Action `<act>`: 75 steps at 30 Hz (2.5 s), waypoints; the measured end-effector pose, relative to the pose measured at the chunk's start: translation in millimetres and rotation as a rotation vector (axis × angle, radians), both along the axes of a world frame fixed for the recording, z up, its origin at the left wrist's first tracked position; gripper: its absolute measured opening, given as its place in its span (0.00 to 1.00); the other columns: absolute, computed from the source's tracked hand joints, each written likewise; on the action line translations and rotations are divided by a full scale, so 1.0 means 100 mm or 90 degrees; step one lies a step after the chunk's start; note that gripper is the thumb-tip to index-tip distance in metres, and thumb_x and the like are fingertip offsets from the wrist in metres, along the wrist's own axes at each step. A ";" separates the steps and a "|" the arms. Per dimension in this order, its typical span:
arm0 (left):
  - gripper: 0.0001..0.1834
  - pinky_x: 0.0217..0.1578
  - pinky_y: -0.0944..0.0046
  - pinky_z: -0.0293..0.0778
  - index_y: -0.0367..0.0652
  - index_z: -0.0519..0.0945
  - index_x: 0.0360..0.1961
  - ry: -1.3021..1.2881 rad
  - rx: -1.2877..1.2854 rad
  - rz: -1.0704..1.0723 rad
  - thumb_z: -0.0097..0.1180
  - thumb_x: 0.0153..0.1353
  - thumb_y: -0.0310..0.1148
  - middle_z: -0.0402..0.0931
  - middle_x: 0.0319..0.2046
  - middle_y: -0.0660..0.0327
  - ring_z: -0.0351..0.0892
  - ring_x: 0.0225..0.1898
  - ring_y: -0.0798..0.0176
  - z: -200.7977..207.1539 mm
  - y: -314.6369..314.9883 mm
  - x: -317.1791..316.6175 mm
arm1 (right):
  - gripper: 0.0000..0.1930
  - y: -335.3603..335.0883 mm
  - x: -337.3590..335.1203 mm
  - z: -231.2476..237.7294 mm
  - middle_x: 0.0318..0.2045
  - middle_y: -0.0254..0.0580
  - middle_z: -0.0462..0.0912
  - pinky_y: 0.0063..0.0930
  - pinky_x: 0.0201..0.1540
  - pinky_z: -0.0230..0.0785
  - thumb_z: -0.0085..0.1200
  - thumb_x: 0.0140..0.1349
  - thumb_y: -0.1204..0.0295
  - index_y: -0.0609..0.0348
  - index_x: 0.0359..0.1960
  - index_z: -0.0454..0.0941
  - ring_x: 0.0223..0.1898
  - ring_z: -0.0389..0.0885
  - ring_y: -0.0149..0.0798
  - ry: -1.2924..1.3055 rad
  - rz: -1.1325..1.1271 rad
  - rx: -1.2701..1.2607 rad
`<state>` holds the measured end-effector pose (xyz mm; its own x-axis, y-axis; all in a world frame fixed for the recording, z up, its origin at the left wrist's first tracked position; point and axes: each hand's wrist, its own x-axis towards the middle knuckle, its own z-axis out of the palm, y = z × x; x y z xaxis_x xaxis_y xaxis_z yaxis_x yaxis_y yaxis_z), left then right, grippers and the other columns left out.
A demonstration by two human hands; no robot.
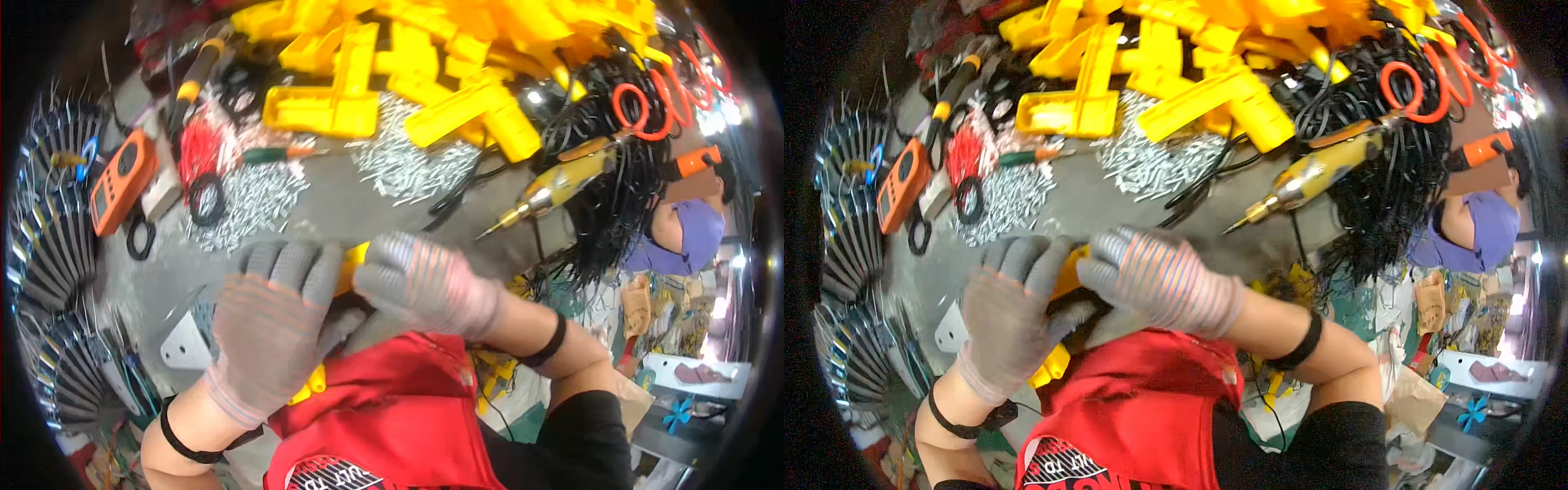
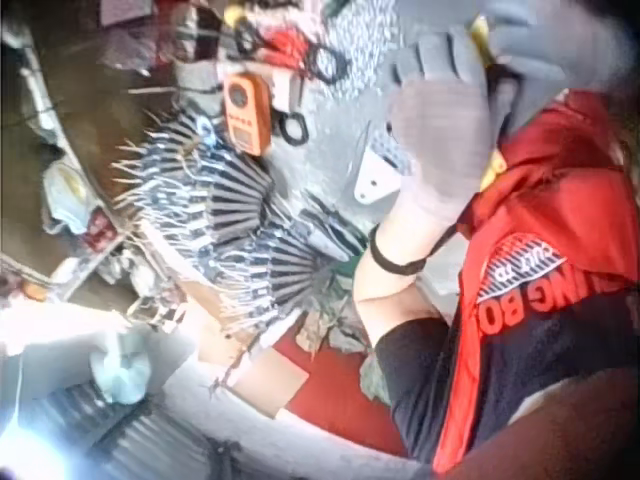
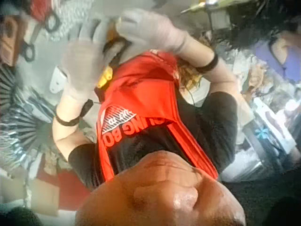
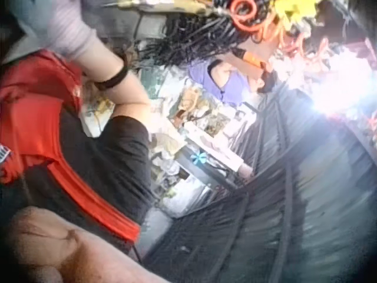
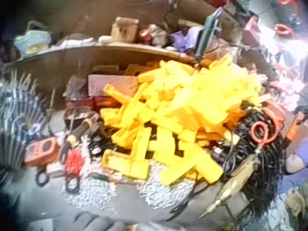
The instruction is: Assembling electronic components and wiring into a yellow handheld device casing using a soldering iron and electric screwdriver.
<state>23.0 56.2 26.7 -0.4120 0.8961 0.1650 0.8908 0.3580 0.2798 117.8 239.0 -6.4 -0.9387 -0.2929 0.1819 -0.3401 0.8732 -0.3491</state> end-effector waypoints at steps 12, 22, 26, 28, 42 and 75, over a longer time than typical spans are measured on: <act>0.22 0.39 0.52 0.73 0.43 0.79 0.42 -0.104 -0.017 0.031 0.70 0.48 0.42 0.78 0.34 0.55 0.79 0.35 0.45 -0.04 0.17 -0.07 | 0.22 0.87 0.89 -0.03 0.44 0.38 0.77 0.24 0.49 0.67 0.52 0.63 0.74 0.68 0.58 0.66 0.44 0.74 0.29 0.305 -0.752 -0.684; 0.20 0.38 0.52 0.71 0.44 0.80 0.40 -0.089 -0.048 -0.001 0.67 0.50 0.43 0.77 0.35 0.55 0.78 0.37 0.48 -0.04 0.17 -0.09 | 0.26 0.81 0.44 -0.16 0.43 0.41 0.74 0.22 0.42 0.68 0.49 0.65 0.70 0.69 0.63 0.60 0.39 0.74 0.31 0.521 -0.763 -0.600; 0.20 0.38 0.52 0.71 0.44 0.78 0.41 -0.124 -0.040 0.018 0.64 0.53 0.45 0.77 0.35 0.55 0.77 0.36 0.48 -0.04 0.16 -0.11 | 0.26 0.54 0.44 -0.02 0.48 0.44 0.73 0.25 0.48 0.66 0.47 0.64 0.68 0.68 0.61 0.62 0.44 0.72 0.33 0.524 -0.683 -0.709; 0.20 0.38 0.53 0.71 0.44 0.78 0.41 -0.132 -0.036 0.019 0.64 0.53 0.45 0.77 0.34 0.55 0.77 0.36 0.48 -0.03 0.15 -0.13 | 0.26 0.47 0.45 0.01 0.48 0.44 0.73 0.25 0.49 0.65 0.46 0.64 0.67 0.68 0.61 0.63 0.45 0.72 0.33 0.452 -0.586 -0.752; 0.14 0.38 0.53 0.73 0.46 0.79 0.37 -0.140 -0.018 0.012 0.63 0.54 0.42 0.78 0.37 0.58 0.78 0.38 0.48 -0.08 0.11 -0.04 | 0.28 0.63 0.78 -0.05 0.38 0.29 0.73 0.16 0.29 0.66 0.67 0.52 0.60 0.56 0.52 0.70 0.29 0.72 0.25 0.109 -0.377 -0.866; 0.14 0.37 0.54 0.75 0.46 0.81 0.37 -0.173 0.034 0.059 0.64 0.51 0.39 0.77 0.32 0.56 0.80 0.36 0.50 -0.29 0.15 -0.14 | 0.31 -0.39 -0.37 0.40 0.20 0.34 0.67 0.30 0.24 0.62 0.51 0.58 0.44 0.60 0.49 0.68 0.21 0.67 0.33 0.174 -0.177 -0.807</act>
